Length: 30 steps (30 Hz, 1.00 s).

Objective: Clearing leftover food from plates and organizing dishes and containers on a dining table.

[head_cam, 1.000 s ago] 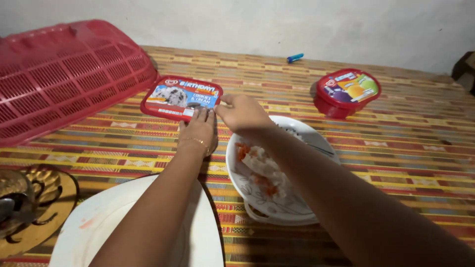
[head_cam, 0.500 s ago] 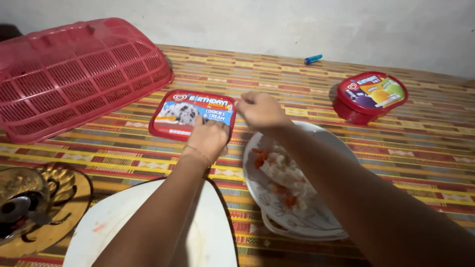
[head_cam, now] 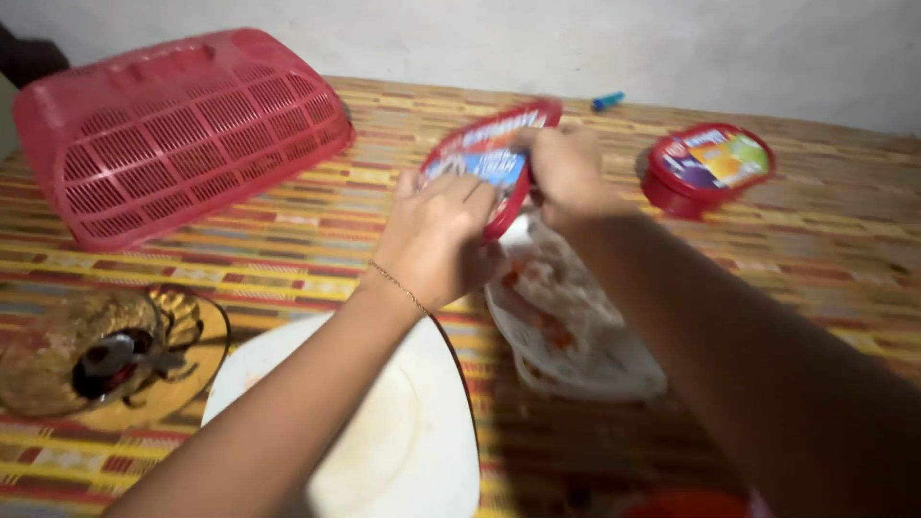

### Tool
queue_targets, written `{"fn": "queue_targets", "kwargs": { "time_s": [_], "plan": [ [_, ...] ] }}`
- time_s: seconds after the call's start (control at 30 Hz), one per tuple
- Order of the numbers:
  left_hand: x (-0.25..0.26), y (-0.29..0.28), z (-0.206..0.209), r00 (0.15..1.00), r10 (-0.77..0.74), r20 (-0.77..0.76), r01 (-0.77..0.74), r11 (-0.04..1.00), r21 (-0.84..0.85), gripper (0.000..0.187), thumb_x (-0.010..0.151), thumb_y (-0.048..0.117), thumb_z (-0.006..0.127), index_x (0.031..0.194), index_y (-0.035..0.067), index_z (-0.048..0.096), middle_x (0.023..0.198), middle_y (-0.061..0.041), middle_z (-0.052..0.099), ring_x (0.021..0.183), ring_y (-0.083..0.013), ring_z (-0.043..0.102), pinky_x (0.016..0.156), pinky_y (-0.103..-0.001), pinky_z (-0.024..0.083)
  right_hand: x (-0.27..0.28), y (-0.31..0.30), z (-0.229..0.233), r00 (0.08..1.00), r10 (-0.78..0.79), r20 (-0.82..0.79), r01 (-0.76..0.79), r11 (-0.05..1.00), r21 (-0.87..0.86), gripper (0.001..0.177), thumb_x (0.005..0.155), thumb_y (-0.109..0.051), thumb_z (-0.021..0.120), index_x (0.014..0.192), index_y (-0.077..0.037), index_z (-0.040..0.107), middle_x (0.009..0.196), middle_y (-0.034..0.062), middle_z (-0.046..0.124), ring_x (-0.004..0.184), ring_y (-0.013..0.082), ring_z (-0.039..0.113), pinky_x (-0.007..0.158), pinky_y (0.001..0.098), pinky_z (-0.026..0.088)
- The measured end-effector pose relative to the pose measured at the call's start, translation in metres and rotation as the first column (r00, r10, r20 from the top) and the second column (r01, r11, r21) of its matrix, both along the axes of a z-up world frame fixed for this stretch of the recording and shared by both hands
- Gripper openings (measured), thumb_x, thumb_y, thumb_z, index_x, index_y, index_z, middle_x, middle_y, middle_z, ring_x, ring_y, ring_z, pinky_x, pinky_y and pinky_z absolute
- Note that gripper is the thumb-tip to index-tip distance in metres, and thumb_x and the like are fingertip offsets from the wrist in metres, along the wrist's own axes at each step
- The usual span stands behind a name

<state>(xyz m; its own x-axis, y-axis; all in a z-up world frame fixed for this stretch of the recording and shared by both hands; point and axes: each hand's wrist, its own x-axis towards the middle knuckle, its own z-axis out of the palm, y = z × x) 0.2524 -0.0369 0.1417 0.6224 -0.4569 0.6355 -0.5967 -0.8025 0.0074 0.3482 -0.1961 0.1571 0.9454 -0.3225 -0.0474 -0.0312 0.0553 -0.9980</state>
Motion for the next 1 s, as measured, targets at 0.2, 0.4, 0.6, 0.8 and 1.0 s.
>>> {"fn": "queue_targets", "kwargs": {
  "time_s": [0.2,0.4,0.6,0.8,1.0],
  "plan": [
    [-0.071,-0.005,0.057,0.961,-0.275,-0.038,0.262,0.945,-0.196,0.047,0.076,0.054,0.078,0.104,0.024,0.056,0.098,0.005,0.058,0.104,-0.0204,0.060,0.088,-0.042,0.040,-0.070,-0.098,0.028,0.990,-0.128,0.052,0.133,0.984,-0.116,0.049,0.069,-0.006,0.079,0.114,0.007,0.064,0.084,0.0194,0.064,0.072,0.0356,0.072,0.052,0.0547,0.053],
    [-0.139,-0.038,0.074,0.822,-0.274,-0.499,-0.038,0.848,-0.529,0.064,0.094,0.038,0.066,0.150,0.018,0.044,0.132,-0.021,0.054,0.123,-0.0521,0.055,0.099,-0.061,0.048,-0.254,-0.164,0.096,0.980,-0.051,-0.193,0.060,0.997,0.038,0.037,0.072,-0.011,0.068,0.107,0.004,0.063,0.085,0.0123,0.063,0.077,0.0306,0.073,0.066,0.0401,0.060],
    [-0.216,-0.104,0.004,0.488,-0.686,-0.540,-0.192,0.519,-0.833,0.045,0.077,0.007,0.065,0.122,0.012,0.062,0.103,-0.011,0.083,0.091,-0.0187,0.080,0.075,-0.033,0.065,-0.373,-0.225,0.066,0.992,-0.070,-0.108,0.065,0.997,-0.049,0.019,0.072,-0.001,0.071,0.072,-0.011,0.055,0.063,0.0073,0.061,0.051,0.0186,0.055,0.043,0.0316,0.042],
    [-0.267,-0.139,-0.030,0.360,-0.535,-0.764,-0.291,0.714,-0.637,0.067,0.079,0.013,0.074,0.142,0.019,0.052,0.125,-0.005,0.077,0.111,-0.0215,0.076,0.093,-0.037,0.060,-0.424,-0.257,0.017,0.767,-0.489,-0.415,0.023,0.668,-0.744,0.067,0.070,-0.041,0.082,0.130,-0.017,0.065,0.121,0.0084,0.076,0.107,0.0257,0.071,0.092,0.0366,0.050],
    [-0.283,-0.149,-0.037,0.170,-0.254,-0.952,-0.204,0.936,-0.286,0.099,0.094,0.017,0.074,0.164,0.015,0.003,0.168,-0.007,0.015,0.154,-0.0301,0.023,0.121,-0.047,0.043,-0.438,-0.252,0.004,0.790,-0.456,-0.410,-0.056,0.612,-0.789,0.049,0.073,-0.048,0.078,0.114,-0.020,0.077,0.105,0.0065,0.080,0.097,0.0244,0.074,0.083,0.0371,0.050]
  ]
}}
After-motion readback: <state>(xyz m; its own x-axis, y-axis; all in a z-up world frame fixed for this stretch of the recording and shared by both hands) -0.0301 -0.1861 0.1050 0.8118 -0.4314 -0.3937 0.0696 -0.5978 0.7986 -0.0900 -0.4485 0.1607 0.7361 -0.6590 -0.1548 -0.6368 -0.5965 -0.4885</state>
